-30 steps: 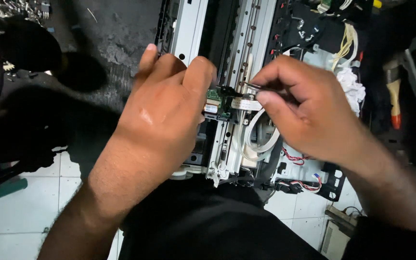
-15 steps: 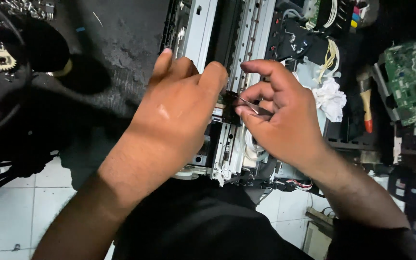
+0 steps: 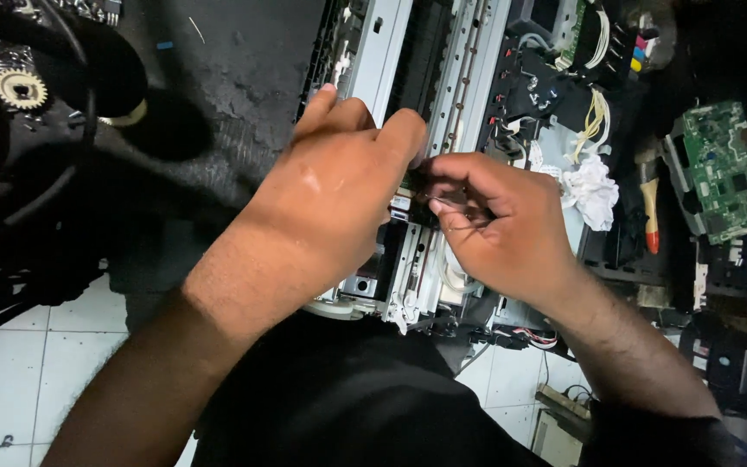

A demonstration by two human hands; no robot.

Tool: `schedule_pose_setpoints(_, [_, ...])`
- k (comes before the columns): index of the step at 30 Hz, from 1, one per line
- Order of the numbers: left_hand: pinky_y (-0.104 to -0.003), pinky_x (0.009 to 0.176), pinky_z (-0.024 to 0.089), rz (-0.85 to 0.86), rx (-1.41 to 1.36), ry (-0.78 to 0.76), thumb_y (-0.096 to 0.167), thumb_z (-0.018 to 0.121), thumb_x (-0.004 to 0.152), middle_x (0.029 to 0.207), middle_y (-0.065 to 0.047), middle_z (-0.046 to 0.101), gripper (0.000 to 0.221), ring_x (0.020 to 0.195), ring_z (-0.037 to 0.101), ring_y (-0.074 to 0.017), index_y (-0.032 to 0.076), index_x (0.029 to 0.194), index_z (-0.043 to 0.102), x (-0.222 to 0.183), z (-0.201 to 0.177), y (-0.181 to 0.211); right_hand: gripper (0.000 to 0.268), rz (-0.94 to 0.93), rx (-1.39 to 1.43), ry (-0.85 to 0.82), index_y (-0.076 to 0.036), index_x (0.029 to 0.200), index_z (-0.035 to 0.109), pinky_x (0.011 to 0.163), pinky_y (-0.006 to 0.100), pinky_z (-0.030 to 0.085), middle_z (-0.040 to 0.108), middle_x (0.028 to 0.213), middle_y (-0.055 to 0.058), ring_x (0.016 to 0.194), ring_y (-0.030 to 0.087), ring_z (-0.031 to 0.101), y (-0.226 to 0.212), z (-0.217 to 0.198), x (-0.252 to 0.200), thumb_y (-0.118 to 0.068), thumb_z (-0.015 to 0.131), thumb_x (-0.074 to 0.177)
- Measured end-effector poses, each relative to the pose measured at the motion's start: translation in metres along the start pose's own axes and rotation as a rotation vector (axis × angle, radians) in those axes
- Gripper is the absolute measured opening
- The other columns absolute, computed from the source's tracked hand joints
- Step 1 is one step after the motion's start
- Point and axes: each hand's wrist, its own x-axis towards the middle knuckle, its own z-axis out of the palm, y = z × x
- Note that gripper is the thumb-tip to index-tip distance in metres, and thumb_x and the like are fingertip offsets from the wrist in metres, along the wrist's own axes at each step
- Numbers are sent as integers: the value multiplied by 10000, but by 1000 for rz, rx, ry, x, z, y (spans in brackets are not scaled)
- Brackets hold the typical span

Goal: Cleaning a printer component and connecting ribbon cables to a circuit board.

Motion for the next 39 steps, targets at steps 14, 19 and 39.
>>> schedule_pose_setpoints(14, [-564,1208,276,22,13,87,-274,425,470,582,-62,457,562,861,469,-315,69,915,444,-4,8,2,183,-119,-73,-53,-40,1093,683,653,286,507,728,920,51,725,159,638,7,-2,-1,-1,637,920])
schedule_pose_setpoints(19, [-558,1196,292,-10,81,33,-253,483,483,618,-60,533,569,880,497,-331,87,940,461,-2,10,2,134,49,54,19,-27,1000,704,580,200,441,685,812,39,616,70,537,3,0,0,51,722,892])
schedule_pose_setpoints(39, [-552,1233,257,-8,28,35,-254,462,416,603,-86,478,623,897,502,-339,65,950,431,-4,8,-1,128,-260,-197,-5,-21,1059,739,639,302,570,774,927,102,763,208,737,13,2,-8,-13,731,932])
